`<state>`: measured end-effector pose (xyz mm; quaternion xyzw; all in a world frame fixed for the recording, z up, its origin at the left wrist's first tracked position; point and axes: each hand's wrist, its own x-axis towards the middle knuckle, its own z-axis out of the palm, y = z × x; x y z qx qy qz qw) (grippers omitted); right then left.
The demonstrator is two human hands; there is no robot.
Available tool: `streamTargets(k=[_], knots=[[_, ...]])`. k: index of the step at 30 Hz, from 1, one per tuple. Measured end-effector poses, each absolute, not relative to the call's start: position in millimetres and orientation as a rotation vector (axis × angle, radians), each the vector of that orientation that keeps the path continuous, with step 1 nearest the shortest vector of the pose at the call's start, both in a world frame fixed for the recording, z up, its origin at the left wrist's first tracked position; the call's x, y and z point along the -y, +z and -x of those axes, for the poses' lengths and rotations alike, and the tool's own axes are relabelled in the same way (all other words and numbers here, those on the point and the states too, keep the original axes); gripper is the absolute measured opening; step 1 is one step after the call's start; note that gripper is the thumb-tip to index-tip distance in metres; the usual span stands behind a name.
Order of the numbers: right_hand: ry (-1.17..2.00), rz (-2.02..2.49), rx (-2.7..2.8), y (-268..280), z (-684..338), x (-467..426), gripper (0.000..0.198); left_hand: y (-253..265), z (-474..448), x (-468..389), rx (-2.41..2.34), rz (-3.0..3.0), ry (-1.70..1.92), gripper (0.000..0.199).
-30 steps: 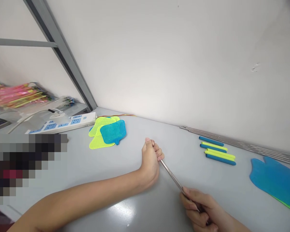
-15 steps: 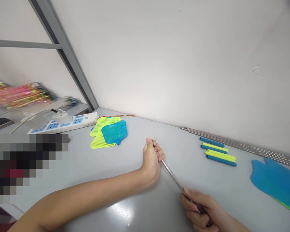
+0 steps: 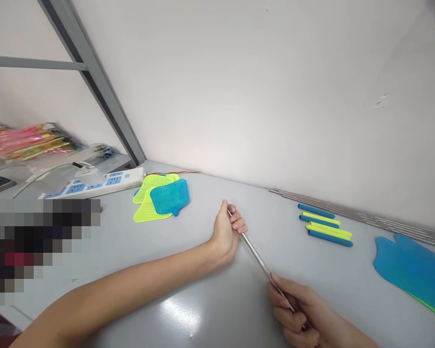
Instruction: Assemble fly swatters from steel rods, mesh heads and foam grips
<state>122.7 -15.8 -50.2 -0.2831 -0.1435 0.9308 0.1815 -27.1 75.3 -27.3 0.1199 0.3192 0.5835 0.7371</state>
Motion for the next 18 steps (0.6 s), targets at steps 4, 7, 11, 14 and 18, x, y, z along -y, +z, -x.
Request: streamTargets(k=[4,7,11,14,18], knots=[[2.642,0.79,0.351,-49.1,-123.0,14.3,0.037,-17.2,29.6,-82.2,-0.674,-0.309,1.193,0.024],[2.657,0.772,0.312,-47.7,-123.6,12.9,0.037,-11.6,32.6,-88.6,-0.677,-0.353,1.127,0.019],[2.644,0.78,0.295,-46.1,-124.1,12.2,0.037,-9.4,38.0,-100.3,-0.654,-0.363,1.062,0.022],[2.645,0.802,0.303,-45.9,-124.1,12.3,0.037,-9.2,42.8,-108.5,-0.633,-0.308,0.996,0.027],[2.632,0.837,0.317,-46.2,-123.8,12.9,0.036,-9.0,48.7,-114.7,-0.564,-0.263,0.928,0.028]])
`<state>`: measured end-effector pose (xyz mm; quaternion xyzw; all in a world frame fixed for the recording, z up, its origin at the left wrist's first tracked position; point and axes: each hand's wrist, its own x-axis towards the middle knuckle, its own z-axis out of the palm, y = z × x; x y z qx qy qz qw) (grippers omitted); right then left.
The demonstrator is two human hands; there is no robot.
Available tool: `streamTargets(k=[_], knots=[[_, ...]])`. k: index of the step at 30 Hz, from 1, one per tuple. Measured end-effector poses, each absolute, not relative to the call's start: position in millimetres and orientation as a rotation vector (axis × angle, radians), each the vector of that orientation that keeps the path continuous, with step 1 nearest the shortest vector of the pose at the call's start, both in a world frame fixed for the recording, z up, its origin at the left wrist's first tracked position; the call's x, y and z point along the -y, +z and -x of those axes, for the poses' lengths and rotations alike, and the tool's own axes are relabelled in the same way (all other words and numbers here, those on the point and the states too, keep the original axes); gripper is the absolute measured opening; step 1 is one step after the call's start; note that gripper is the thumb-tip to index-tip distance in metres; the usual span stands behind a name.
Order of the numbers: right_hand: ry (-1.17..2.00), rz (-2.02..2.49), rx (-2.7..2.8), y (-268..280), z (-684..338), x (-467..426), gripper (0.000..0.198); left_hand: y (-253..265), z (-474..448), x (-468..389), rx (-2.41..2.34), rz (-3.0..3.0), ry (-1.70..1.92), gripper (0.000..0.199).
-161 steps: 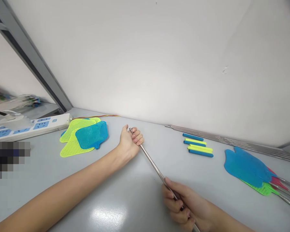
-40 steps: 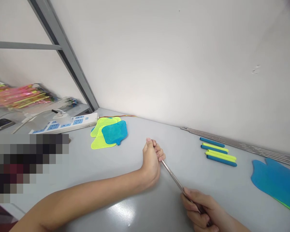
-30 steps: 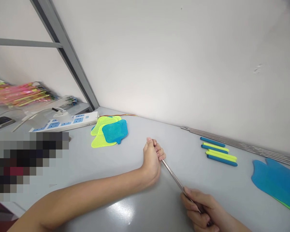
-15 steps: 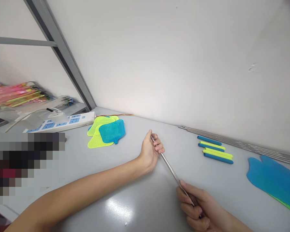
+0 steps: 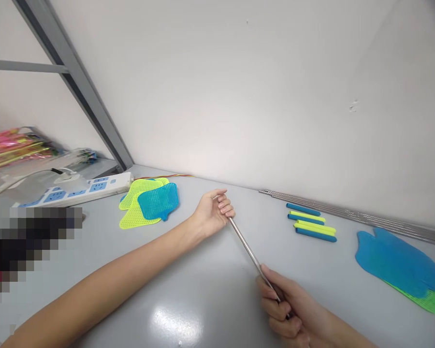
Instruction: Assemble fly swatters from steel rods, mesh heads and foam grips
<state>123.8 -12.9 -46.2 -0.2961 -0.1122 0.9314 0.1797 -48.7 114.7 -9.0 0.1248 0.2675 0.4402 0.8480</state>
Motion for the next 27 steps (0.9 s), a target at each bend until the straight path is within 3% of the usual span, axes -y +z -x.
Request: streamTargets(k=[27], knots=[[2.565,0.927,0.542,-45.4,-124.0,17.6,0.035,-26.8,36.4,-88.8,-0.825,-0.061,1.329,0.03]])
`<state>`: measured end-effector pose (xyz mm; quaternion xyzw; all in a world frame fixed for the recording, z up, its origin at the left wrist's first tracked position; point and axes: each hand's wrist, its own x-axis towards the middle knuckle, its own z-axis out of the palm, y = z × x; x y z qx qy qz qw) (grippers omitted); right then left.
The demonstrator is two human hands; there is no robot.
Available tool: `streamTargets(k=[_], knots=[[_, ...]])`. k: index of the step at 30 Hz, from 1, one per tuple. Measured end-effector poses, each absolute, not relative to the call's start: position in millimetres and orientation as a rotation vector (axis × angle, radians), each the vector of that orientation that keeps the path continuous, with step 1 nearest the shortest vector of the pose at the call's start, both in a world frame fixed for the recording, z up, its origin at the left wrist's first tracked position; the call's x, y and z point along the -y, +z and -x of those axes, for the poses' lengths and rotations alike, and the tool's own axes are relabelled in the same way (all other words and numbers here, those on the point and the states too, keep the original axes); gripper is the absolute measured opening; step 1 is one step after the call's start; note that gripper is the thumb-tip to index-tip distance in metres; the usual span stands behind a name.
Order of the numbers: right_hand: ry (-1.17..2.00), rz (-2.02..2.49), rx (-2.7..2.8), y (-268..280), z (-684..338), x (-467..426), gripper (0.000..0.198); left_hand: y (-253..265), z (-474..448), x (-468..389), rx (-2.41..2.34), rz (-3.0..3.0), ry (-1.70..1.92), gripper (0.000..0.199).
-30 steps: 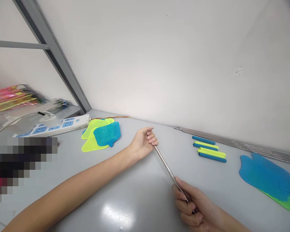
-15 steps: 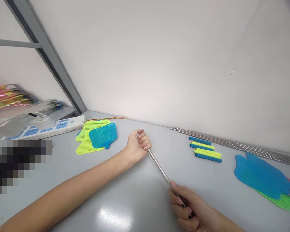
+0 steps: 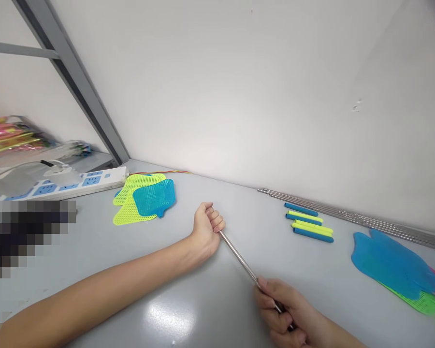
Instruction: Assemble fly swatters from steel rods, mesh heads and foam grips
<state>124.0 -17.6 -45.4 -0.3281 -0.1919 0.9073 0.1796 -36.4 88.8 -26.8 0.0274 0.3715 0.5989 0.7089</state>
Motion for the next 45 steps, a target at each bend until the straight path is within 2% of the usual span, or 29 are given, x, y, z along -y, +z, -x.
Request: streamTargets(k=[45], knots=[[2.629,0.724,0.464,-54.8,-126.6,18.5,0.032,-23.9,24.6,-65.7,-0.83,-0.1,1.422,0.031]])
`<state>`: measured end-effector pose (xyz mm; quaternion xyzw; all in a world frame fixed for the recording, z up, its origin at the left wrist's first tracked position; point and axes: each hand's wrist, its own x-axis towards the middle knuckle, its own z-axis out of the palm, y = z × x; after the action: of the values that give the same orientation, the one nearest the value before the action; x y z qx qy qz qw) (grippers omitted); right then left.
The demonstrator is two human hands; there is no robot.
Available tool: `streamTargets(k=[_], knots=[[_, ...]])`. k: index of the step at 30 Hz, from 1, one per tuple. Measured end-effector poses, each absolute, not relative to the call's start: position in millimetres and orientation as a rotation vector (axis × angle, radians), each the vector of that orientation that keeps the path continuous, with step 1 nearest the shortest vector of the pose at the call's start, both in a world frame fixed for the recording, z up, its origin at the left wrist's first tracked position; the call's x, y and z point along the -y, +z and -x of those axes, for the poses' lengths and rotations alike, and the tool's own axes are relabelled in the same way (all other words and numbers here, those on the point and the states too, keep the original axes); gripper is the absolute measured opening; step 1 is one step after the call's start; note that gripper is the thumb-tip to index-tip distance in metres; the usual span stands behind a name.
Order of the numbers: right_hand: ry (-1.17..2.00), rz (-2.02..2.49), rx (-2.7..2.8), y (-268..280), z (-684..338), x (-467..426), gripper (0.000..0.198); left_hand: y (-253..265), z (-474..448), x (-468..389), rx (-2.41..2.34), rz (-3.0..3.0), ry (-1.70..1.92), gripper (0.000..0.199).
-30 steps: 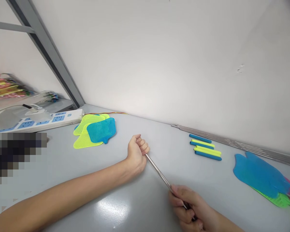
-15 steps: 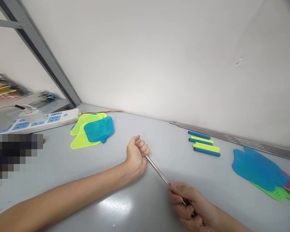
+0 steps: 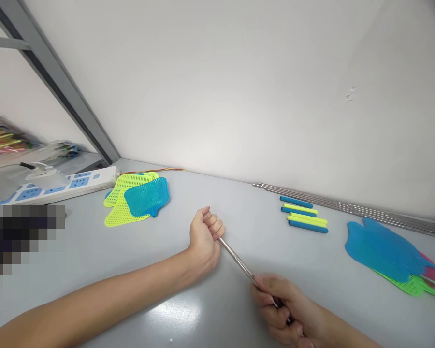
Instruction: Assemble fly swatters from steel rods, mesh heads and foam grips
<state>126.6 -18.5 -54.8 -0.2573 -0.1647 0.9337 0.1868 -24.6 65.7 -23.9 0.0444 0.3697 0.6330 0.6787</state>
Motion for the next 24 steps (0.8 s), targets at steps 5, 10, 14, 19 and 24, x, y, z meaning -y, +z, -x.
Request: streamTargets(k=[5,10,14,19,24], knots=[[2.645,0.707,0.461,-56.1,-127.3,19.7,0.033,-24.7,22.9,-62.5,-0.819,-0.123,1.432,0.032],[2.638,0.723,0.465,-56.2,-127.8,18.9,0.033,-25.0,21.1,-60.5,-0.824,-0.135,1.431,0.032],[2.641,0.718,0.474,-55.0,-126.9,18.1,0.033,-25.3,19.0,-59.5,-0.831,-0.147,1.428,0.033],[2.65,0.713,0.475,-55.1,-125.9,18.9,0.033,-24.9,16.5,-56.9,-0.827,-0.173,1.419,0.033],[2.648,0.743,0.475,-54.7,-126.2,18.9,0.033,-26.5,15.9,-55.5,-0.853,-0.188,1.427,0.033]])
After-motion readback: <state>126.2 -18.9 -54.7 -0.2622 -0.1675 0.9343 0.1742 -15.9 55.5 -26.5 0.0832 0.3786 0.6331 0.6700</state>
